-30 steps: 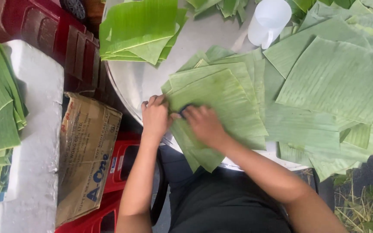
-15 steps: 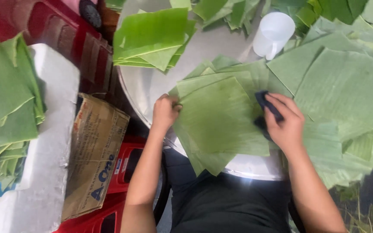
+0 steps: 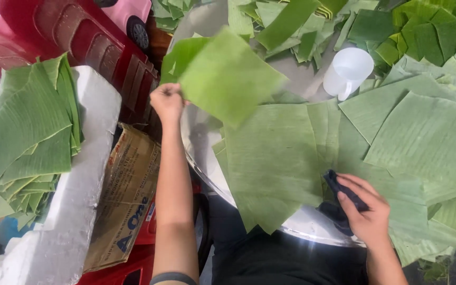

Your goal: Wiping banana leaves with a cloth to clean them and then stacking them on a metal table.

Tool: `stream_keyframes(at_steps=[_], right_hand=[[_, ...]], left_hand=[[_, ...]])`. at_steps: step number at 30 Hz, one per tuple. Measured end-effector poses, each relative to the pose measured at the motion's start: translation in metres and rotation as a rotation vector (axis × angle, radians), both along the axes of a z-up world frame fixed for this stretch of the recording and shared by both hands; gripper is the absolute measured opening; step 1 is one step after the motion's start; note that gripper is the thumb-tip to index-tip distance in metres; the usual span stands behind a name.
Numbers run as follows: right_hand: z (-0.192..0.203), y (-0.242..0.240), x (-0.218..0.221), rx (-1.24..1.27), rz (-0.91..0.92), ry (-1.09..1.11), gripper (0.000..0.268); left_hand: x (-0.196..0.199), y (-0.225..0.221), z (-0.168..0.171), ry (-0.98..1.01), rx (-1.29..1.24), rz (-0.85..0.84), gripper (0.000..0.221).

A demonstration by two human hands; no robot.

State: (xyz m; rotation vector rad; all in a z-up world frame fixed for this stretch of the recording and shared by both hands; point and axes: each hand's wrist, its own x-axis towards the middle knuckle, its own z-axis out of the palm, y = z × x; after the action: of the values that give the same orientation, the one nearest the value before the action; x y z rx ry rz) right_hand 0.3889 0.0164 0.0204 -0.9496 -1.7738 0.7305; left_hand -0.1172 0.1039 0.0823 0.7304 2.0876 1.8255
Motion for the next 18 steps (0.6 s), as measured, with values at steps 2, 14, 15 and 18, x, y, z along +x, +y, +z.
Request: stream_keyframes(at_steps=[2, 14, 15, 18], right_hand=[[-0.002, 0.000, -0.005, -0.004, 0.005, 0.008, 0.024], [0.028, 0.042, -0.132, 0.208, 0.205, 0.029, 0.028], [0.030, 0.053, -0.156, 0.265, 0.270, 0.006, 0.027], [0.011, 0.098, -0.230, 0.340, 0.328, -0.289, 0.038]], left_hand=[[-0.011, 0.004, -0.003, -0.088, -0.081, 0.052, 0.016], [0.083, -0.063, -0.045, 0.779, -0.396, -0.730, 0.085], [0.091, -0.063, -0.035, 0.620, -0.590, -0.833, 0.117], [0.095, -0.060, -0.019, 0.611, -0.664, -0.831, 0.140]])
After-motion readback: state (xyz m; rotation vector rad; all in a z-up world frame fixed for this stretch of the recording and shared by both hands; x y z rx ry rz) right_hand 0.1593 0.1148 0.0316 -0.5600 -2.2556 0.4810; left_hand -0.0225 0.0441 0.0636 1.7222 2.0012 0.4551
